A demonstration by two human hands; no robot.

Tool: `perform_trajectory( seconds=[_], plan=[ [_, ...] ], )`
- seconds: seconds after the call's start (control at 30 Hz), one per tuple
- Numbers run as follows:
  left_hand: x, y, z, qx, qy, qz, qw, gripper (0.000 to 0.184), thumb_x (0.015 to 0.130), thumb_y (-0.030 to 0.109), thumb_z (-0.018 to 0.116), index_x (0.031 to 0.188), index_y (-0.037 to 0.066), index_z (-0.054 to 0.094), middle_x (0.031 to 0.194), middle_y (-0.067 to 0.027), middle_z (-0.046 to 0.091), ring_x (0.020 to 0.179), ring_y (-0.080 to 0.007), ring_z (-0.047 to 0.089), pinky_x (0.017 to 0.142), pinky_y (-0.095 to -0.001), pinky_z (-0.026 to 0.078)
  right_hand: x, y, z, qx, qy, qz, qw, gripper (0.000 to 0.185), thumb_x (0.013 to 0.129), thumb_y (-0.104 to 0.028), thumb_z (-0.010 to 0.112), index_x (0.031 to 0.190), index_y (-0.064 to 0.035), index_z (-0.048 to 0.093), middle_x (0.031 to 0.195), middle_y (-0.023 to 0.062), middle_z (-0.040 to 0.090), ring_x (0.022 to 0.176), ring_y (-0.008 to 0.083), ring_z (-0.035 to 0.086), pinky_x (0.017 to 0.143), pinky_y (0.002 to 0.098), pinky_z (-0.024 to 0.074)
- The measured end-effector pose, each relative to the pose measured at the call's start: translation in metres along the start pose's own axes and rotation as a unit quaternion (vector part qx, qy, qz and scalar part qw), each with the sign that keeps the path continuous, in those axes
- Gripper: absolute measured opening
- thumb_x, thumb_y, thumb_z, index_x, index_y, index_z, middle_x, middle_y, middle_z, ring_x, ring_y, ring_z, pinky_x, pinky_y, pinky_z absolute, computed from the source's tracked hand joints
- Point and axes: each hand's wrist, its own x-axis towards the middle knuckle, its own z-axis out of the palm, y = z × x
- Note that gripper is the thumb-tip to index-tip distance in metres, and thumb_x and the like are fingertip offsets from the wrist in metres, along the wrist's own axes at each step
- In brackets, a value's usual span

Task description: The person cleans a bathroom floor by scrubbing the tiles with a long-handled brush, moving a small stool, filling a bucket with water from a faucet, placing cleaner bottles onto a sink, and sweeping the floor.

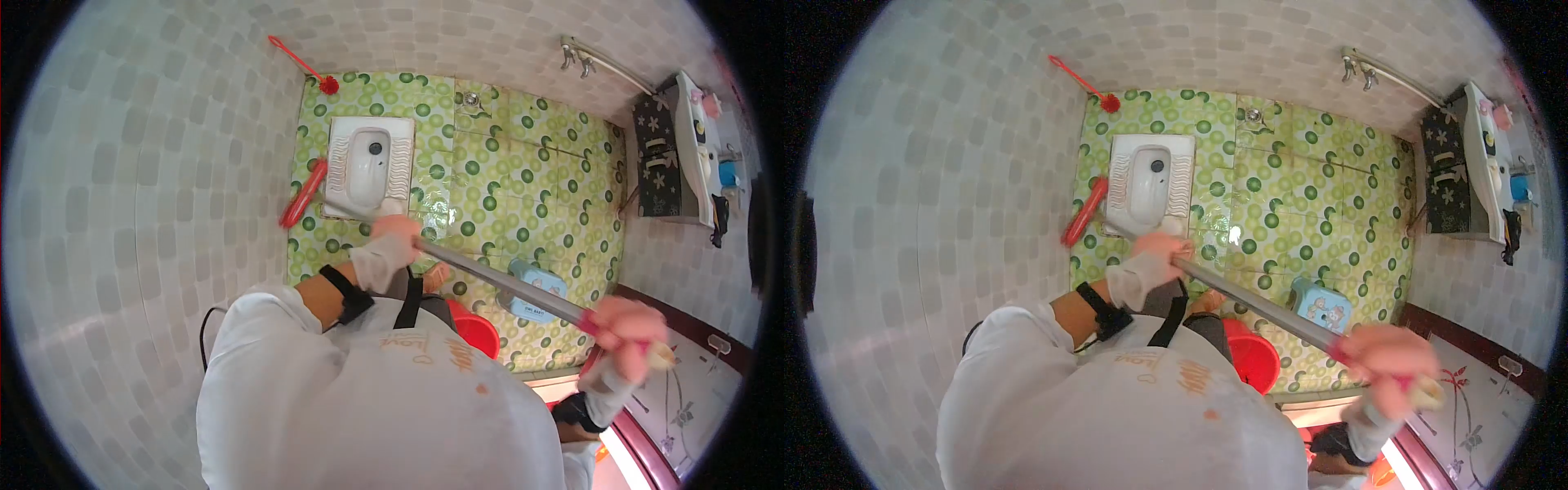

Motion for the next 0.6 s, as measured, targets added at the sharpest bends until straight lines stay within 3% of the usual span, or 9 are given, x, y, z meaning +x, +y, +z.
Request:
perform_trajectory(
  seconds=[0.1,0.13,0.2,0.27,0.33,0.37,0.43,0.53,0.6],
  plan=[
    [-0.010,-0.070,0.059,0.034,-0.060,-0.087,0.994,0.017,0.062,0.024,0.068,0.073,0.012,0.063,0.075,-0.0104,0.061,0.078,-0.0318,0.060,0.067,-0.0420,0.048,-0.007,0.017,0.046,0.056,-0.073,0.136,0.986,0.021,0.071,0.007,0.055,0.092,0.0025,0.061,0.082,0.0170,0.066,0.086,0.0331,0.065,0.075,0.0412,0.0507],
    [-0.006,-0.088,0.072,0.036,-0.099,-0.131,0.986,0.019,0.061,0.021,0.070,0.075,0.012,0.062,0.075,-0.0103,0.061,0.078,-0.0323,0.060,0.066,-0.0424,0.047,-0.008,0.022,0.048,0.058,-0.077,0.133,0.986,0.021,0.071,0.007,0.055,0.092,0.0025,0.061,0.082,0.0170,0.066,0.086,0.0331,0.065,0.075,0.0412,0.0507],
    [0.028,-0.074,0.061,0.127,-0.119,-0.081,0.981,0.018,0.063,0.020,0.069,0.077,0.012,0.063,0.077,-0.0099,0.062,0.081,-0.0315,0.061,0.069,-0.0412,0.049,-0.011,0.028,0.054,0.068,-0.094,0.075,0.990,0.035,0.069,0.017,0.050,0.099,0.0020,0.059,0.087,0.0174,0.066,0.095,0.0350,0.062,0.081,0.0428,0.0496],
    [0.059,-0.091,0.081,0.100,-0.051,-0.062,0.992,0.017,0.064,0.018,0.067,0.079,0.013,0.064,0.078,-0.0107,0.062,0.081,-0.0321,0.060,0.070,-0.0399,0.049,-0.009,0.022,0.052,0.006,-0.109,0.108,0.988,0.035,0.069,0.015,0.052,0.101,0.0016,0.058,0.085,0.0178,0.066,0.095,0.0360,0.062,0.084,0.0436,0.0485],
    [0.073,-0.094,0.073,-0.005,0.099,-0.076,0.992,0.013,0.066,0.020,0.065,0.076,0.011,0.067,0.082,-0.0138,0.064,0.082,-0.0320,0.061,0.069,-0.0400,0.048,0.000,0.015,0.063,-0.050,-0.108,0.067,0.991,0.037,0.068,0.016,0.052,0.100,0.0008,0.059,0.084,0.0167,0.066,0.094,0.0371,0.063,0.086,0.0436,0.0476],
    [0.066,-0.085,0.064,-0.004,0.100,-0.084,0.991,0.013,0.066,0.020,0.065,0.076,0.011,0.067,0.082,-0.0138,0.064,0.082,-0.0320,0.061,0.069,-0.0400,0.048,0.007,0.011,0.064,-0.088,-0.115,0.058,0.988,0.035,0.070,0.012,0.051,0.101,0.0001,0.059,0.082,0.0174,0.066,0.086,0.0355,0.064,0.086,0.0444,0.0472],
    [0.053,-0.064,0.050,-0.042,0.208,-0.102,0.972,0.010,0.065,0.020,0.065,0.070,0.011,0.064,0.075,-0.0145,0.061,0.076,-0.0332,0.060,0.065,-0.0409,0.047,0.019,0.015,0.048,-0.065,-0.111,0.021,0.992,0.030,0.072,0.009,0.049,0.100,0.0002,0.059,0.080,0.0173,0.065,0.082,0.0340,0.064,0.085,0.0445,0.0476],
    [0.013,-0.053,0.065,-0.115,0.219,-0.155,0.956,0.013,0.066,0.023,0.066,0.069,0.011,0.063,0.074,-0.0140,0.061,0.075,-0.0334,0.058,0.064,-0.0393,0.046,0.030,0.022,0.043,-0.002,-0.081,-0.024,0.996,0.019,0.081,-0.001,0.046,0.096,0.0006,0.057,0.073,0.0149,0.063,0.075,0.0291,0.062,0.085,0.0436,0.0474],
    [-0.018,-0.034,0.048,-0.033,0.068,-0.239,0.968,0.016,0.067,0.026,0.067,0.074,0.012,0.066,0.078,-0.0129,0.063,0.081,-0.0308,0.060,0.069,-0.0341,0.047,0.031,0.021,0.059,0.065,0.062,0.129,0.988,0.015,0.084,-0.005,0.048,0.095,0.0009,0.056,0.071,0.0109,0.061,0.078,0.0272,0.062,0.086,0.0434,0.0460]
  ],
)
